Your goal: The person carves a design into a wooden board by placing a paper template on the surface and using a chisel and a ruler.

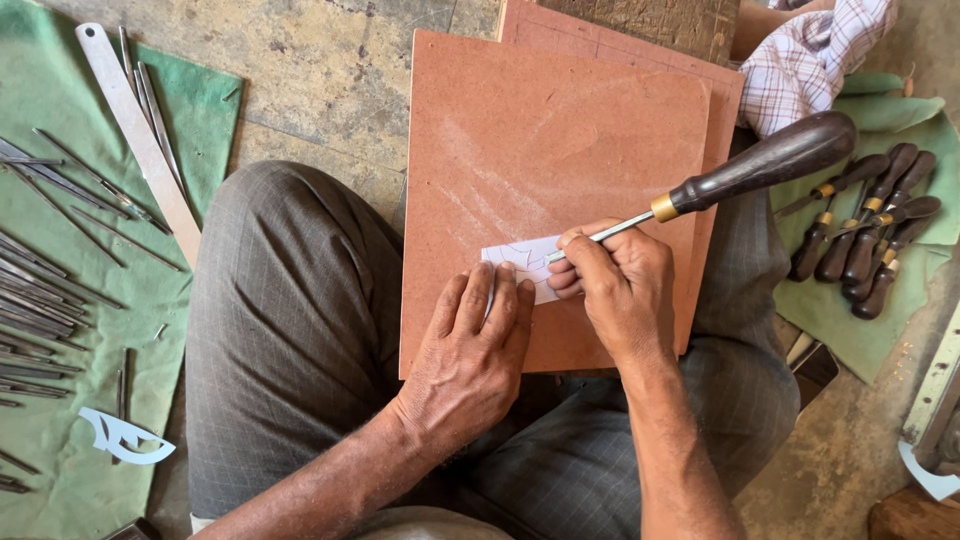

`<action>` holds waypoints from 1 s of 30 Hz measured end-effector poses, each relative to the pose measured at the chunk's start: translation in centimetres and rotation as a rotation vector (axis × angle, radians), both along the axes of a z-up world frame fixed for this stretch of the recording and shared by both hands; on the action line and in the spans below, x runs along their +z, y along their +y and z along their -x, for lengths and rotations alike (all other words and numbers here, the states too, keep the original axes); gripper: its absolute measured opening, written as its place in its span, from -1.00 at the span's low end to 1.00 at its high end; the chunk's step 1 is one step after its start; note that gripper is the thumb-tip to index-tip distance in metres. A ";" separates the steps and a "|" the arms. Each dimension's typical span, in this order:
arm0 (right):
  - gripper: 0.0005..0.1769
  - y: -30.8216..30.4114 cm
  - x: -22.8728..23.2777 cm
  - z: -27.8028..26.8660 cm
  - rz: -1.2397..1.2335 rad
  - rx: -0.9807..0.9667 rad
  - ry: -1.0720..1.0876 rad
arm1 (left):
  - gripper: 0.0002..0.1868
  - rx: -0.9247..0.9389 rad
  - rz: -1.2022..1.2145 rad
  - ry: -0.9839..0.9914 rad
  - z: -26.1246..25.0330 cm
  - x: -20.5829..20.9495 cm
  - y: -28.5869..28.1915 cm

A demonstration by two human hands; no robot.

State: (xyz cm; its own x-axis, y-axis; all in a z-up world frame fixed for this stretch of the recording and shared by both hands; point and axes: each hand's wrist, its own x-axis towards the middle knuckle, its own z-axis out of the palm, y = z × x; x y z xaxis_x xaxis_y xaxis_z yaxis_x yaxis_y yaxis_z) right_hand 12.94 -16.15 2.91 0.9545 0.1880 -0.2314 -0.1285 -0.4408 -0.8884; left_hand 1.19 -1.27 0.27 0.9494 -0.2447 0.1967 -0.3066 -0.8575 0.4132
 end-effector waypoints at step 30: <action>-0.76 -1.2 1.0 -1.0 0.194 0.303 -0.058 | -0.43 0.007 0.017 -0.042 -0.1 0.0 0.5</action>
State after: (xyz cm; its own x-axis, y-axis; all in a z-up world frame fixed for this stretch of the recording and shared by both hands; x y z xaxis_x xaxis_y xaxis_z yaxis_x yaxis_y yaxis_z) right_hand 13.91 -17.33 3.92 0.8749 0.4222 -0.2373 0.0821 -0.6120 -0.7866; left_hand 1.30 -0.73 0.23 0.9420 -0.2340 0.2407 -0.3177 -0.8529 0.4142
